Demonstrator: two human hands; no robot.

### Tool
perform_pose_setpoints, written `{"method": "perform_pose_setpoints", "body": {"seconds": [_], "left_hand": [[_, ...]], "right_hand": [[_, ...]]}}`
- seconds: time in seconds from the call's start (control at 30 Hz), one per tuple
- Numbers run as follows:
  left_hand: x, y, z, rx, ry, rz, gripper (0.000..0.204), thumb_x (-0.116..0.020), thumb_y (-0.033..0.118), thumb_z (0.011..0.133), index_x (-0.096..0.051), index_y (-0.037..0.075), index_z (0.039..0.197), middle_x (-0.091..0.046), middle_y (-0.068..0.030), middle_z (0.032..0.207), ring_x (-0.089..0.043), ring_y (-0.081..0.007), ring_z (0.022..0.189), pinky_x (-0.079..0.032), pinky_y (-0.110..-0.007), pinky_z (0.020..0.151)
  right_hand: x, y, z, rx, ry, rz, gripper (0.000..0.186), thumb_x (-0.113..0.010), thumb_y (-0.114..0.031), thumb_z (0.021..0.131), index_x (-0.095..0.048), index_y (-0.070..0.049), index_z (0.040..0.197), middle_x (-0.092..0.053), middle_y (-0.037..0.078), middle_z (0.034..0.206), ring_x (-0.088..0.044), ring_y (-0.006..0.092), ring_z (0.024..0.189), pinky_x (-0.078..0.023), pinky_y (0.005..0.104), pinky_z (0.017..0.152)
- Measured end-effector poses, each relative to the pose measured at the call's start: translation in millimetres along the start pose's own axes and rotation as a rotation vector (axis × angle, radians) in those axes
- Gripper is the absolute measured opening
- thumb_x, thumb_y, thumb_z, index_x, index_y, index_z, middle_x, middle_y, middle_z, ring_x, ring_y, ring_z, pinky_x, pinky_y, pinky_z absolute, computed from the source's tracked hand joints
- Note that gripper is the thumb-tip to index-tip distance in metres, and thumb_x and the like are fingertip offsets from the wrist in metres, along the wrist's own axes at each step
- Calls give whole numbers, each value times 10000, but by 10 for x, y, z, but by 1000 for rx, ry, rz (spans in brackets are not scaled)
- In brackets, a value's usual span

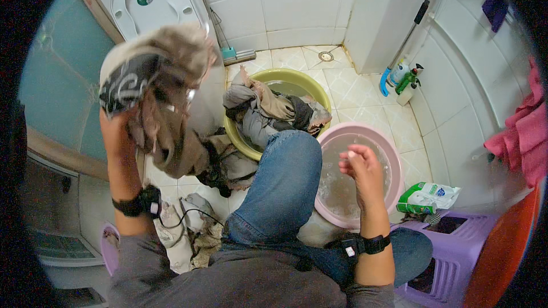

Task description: The person washes garments by hand in a basin, scrubbing and wringing various items one by one, before moving them into a second rinse basin filled with water.

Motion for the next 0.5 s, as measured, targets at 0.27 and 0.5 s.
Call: {"method": "perform_pose_setpoints", "body": {"seconds": [0.27,0.5], "left_hand": [[-1923,611,659,-465,-480,9,322,-712,45,680,-646,-4,991,-681,-50,878,-626,-158,787,-494,-299,767],[-3360,644,73,-553,-773,172,498,-798,152,571,-638,13,1022,-698,-143,886,-666,-235,819,-511,-327,798]], "right_hand": [[-951,-1024,249,413,-262,-242,826,-795,-240,747,-335,54,1366,-474,184,1284,-536,236,1111,-500,340,877],[-947,-1006,672,604,-231,-37,895,-829,-226,717,-291,21,1388,-416,149,1371,-449,239,1232,-424,349,989]]}}
Point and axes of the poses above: each hand's wrist, its own z-axis towards the middle knuckle, its own x-axis out of the back of the hand, y = z × x, the point moved 5 cm from there along z, towards the middle knuckle
